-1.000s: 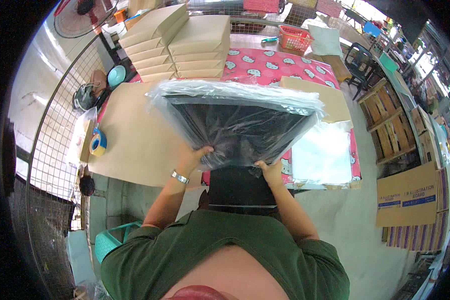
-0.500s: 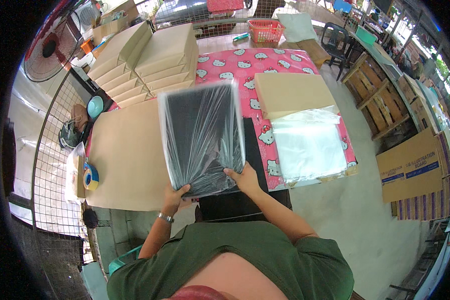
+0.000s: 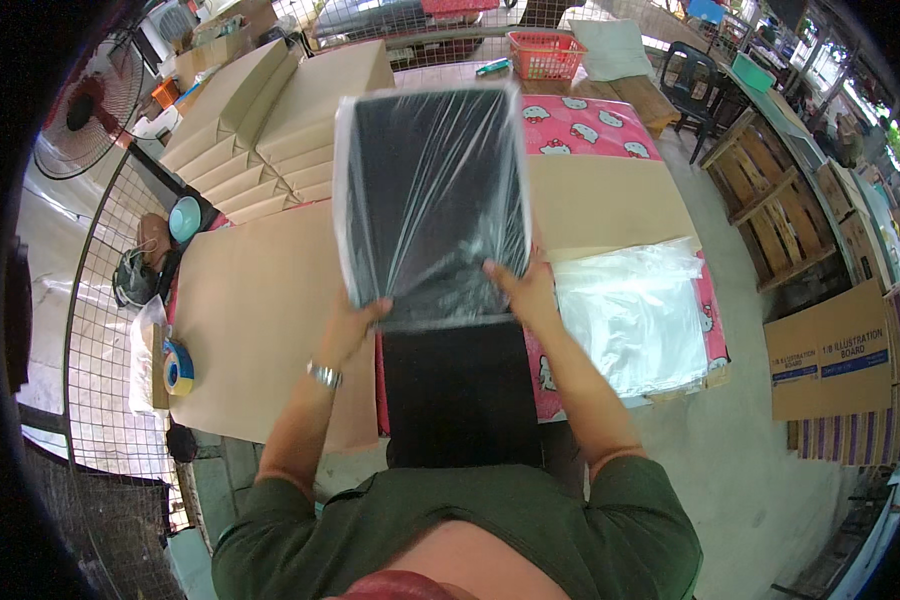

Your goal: The person places black boards into individual plastic sleeves and stacks them on a table.

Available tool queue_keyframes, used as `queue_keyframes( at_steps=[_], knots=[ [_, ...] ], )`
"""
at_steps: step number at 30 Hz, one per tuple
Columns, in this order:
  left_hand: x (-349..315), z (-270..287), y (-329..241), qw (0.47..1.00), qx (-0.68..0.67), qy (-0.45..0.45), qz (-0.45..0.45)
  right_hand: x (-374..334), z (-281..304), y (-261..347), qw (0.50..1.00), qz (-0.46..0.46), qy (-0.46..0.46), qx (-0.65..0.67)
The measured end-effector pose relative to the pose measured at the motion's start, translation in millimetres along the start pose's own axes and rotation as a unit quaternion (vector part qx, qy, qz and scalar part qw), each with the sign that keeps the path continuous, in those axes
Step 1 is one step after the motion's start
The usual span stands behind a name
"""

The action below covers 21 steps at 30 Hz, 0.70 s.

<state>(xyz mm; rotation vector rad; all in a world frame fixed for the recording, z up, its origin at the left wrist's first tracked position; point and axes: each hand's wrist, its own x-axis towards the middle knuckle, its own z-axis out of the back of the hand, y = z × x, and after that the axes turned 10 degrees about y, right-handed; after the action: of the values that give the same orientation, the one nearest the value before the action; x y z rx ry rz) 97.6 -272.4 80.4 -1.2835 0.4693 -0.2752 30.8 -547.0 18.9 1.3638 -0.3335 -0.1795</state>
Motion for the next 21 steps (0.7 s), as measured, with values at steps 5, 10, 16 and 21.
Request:
queue_keyframes(
  at_steps=[5,10,16,21],
  knots=[
    [154.3,15.8,-26.7,0.992,-0.083,0.07,-0.063,131.4,20.7,24.2,0.995,0.084,-0.037,0.042],
    [275.8,21.4,5.0,0.935,-0.326,0.108,-0.091,241.0,30.3,-0.5,0.999,0.033,-0.027,-0.006],
    [320.1,18.5,102.9,0.897,-0.434,-0.039,0.074,277.1,-9.1,-51.5,0.939,-0.254,0.039,-0.23],
    [321.6,-12.1,117.4,0.903,-0.405,-0.063,0.129,284.6,-6.1,-136.3,0.94,-0.294,0.011,-0.17]
  ],
)
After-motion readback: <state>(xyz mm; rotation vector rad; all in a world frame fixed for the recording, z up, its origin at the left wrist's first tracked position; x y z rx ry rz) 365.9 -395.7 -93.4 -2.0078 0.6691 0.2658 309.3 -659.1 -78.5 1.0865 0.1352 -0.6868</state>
